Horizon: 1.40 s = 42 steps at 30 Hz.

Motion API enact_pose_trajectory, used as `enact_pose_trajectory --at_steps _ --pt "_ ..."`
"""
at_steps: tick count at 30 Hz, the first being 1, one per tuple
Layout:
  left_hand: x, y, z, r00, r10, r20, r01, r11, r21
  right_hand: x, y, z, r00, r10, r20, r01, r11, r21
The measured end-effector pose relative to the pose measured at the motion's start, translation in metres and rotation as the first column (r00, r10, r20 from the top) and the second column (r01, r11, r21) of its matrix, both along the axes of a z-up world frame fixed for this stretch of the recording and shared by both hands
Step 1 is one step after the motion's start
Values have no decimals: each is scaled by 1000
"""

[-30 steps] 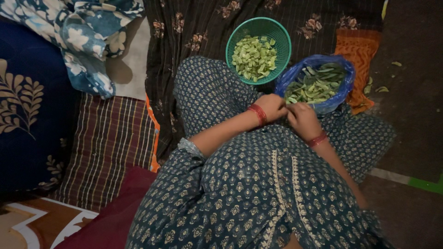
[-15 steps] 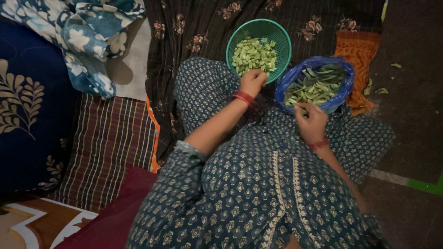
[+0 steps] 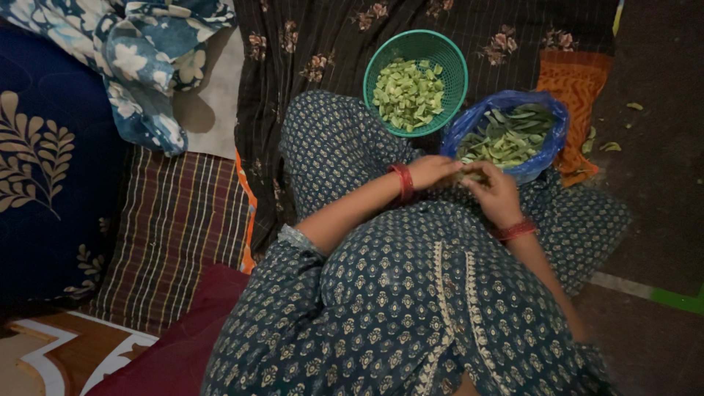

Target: The person sits on the floor and sorts green leafy vegetables by hand, placing them into a green basket and a blue bag. The hands repeatedly pick, separate, and transfer the leaves between the two containers.

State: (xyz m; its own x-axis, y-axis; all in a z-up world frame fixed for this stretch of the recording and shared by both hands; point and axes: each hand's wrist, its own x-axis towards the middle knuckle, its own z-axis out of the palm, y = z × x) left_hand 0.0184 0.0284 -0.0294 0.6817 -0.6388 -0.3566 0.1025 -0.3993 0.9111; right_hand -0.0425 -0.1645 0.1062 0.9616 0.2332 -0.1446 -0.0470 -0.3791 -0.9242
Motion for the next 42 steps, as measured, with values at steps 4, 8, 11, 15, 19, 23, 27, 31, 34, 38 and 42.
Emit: enact_pose_trajectory --at_steps 4,8,11,15,19,23,27,31,34,38,42 --pt "-5 -4 2 943 -210 260 207 978 37 1 1 4 993 112 47 -103 981 -163" --pt "-14 -6 5 956 -239 170 216 966 145 -3 5 6 936 253 244 -130 894 -429" --pt "-19 -11 3 978 -87 190 71 994 88 -6 8 6 922 215 321 -54 895 -443" --pt "-17 -22 -9 969 214 126 -218 976 23 -6 12 5 892 131 433 70 906 -418" --pt "-3 -8 -19 864 473 -173 -503 834 -227 -8 11 9 869 21 494 170 925 -340" --pt "1 3 -19 909 344 -235 -391 900 -194 -6 12 9 947 -140 291 189 970 -150" --pt "-6 -1 -15 973 219 69 -213 973 -87 -1 13 1 996 -89 1 89 995 35" --pt "-7 0 -2 962 13 274 -23 999 32 1 10 -3 1000 -11 -10 10 997 -73" --pt "-8 1 15 975 -109 195 97 993 68 0 6 -1 998 58 34 -48 969 -240" --pt "-9 2 29 989 -133 61 127 987 100 -1 5 1 986 112 120 -71 950 -305" --pt "-15 -5 15 990 64 124 -69 997 43 -6 14 3 948 67 310 22 961 -275"
